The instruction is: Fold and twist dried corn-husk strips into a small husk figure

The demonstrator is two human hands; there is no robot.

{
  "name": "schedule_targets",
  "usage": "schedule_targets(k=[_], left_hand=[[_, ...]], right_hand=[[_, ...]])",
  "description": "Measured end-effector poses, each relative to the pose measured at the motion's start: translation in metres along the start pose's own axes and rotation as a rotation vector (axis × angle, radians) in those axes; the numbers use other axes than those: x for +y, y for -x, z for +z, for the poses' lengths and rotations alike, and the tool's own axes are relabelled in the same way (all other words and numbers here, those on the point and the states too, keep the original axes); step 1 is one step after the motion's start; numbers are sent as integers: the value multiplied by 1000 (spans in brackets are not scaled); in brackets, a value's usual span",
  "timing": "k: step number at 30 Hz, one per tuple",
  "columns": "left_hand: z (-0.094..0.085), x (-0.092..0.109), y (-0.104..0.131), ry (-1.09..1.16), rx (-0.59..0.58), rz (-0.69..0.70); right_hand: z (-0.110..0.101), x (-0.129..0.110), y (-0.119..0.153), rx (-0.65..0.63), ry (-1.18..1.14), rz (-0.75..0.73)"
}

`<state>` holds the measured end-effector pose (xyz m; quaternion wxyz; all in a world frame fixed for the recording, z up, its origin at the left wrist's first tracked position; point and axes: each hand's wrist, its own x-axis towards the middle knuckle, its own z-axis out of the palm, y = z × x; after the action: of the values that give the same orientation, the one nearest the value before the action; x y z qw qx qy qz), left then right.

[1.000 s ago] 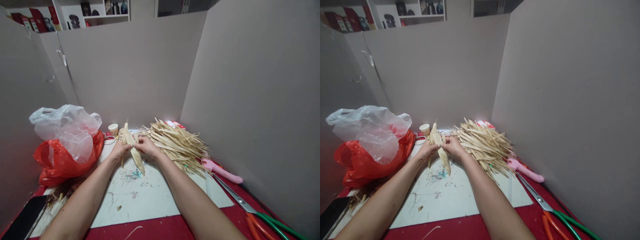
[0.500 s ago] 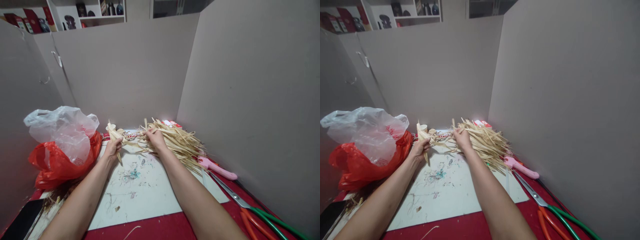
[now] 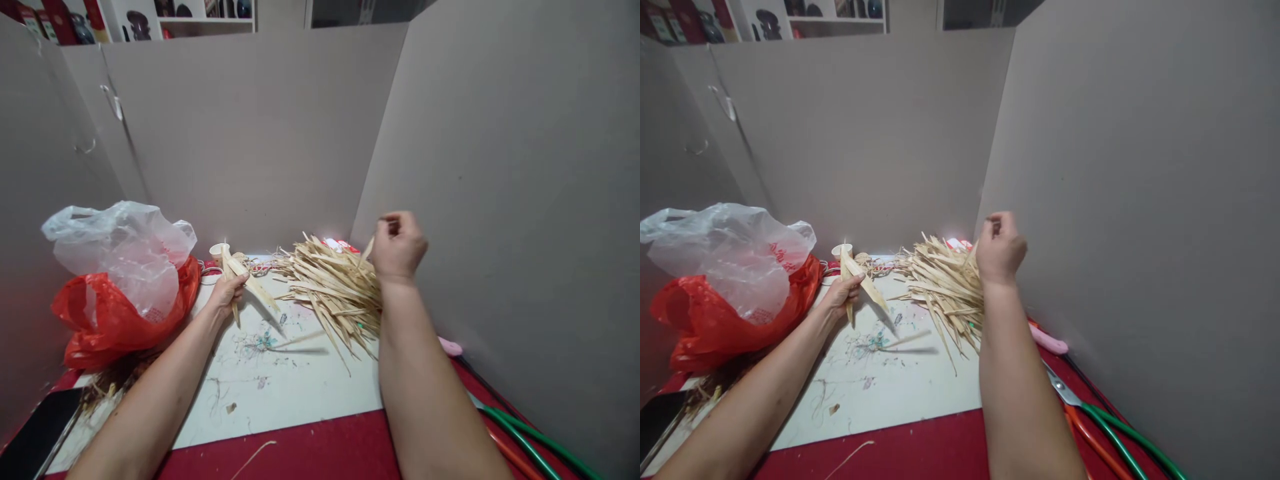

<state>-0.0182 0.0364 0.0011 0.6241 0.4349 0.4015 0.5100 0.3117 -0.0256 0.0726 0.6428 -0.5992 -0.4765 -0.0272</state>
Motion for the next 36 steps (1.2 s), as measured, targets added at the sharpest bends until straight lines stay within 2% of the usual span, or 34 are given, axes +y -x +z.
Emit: schedule_targets(k=[2, 4, 6, 8, 9, 10, 11, 13, 15, 17, 19, 21, 24, 26, 29, 31, 32, 34, 36], left_hand=[[2, 1, 1, -22, -29, -12], [3, 1, 2, -26, -45, -16], [4, 1, 2, -16, -48, -16], [3, 0, 2, 3, -40, -24], [2, 0, 2, 13, -37, -27], [2, -1, 2, 22, -35, -27], [2, -1, 1, 31, -36, -22], [2, -2, 1, 45, -50, -10], [2, -4, 1, 55, -63, -14], [2, -4, 2, 68, -65, -31], [2, -5, 3, 83, -68, -43], [2, -6, 2, 93, -71, -47], [-1, -8, 0, 84, -76, -57], [-2, -9, -2, 66, -82, -60], [-3, -9, -1, 41, -91, -64], [-1, -8, 2, 31, -100, -63], [0, -6, 4, 27, -108, -60], [3, -4, 7, 21, -122, -54], [4, -3, 10, 14, -149, -59]], right_hand=[[7, 18, -1, -264, 196, 115], [17, 19, 1, -367, 326, 109], [27, 0, 7, -356, 328, -10], [37, -30, 20, -457, 214, -121], [42, -46, 30, -587, 139, -135], [47, -62, 41, -782, 106, -158], [52, -76, 54, -977, 135, -185], [60, -98, 82, -1283, 333, -234], [64, -110, 112, -1456, 585, -323], [61, -112, 137, -1538, 750, -448], [51, -108, 153, -1549, 810, -544], [34, -103, 157, -1537, 818, -569], [3, -102, 140, -1475, 775, -497], [-17, -107, 113, -1336, 714, -429], [-36, -108, 62, -979, 705, -334], [-38, -103, 31, -753, 821, -278], [-35, -99, 21, -685, 907, -245], [-22, -93, 11, -629, 987, -227], [0, -93, 17, -643, 846, -254]])
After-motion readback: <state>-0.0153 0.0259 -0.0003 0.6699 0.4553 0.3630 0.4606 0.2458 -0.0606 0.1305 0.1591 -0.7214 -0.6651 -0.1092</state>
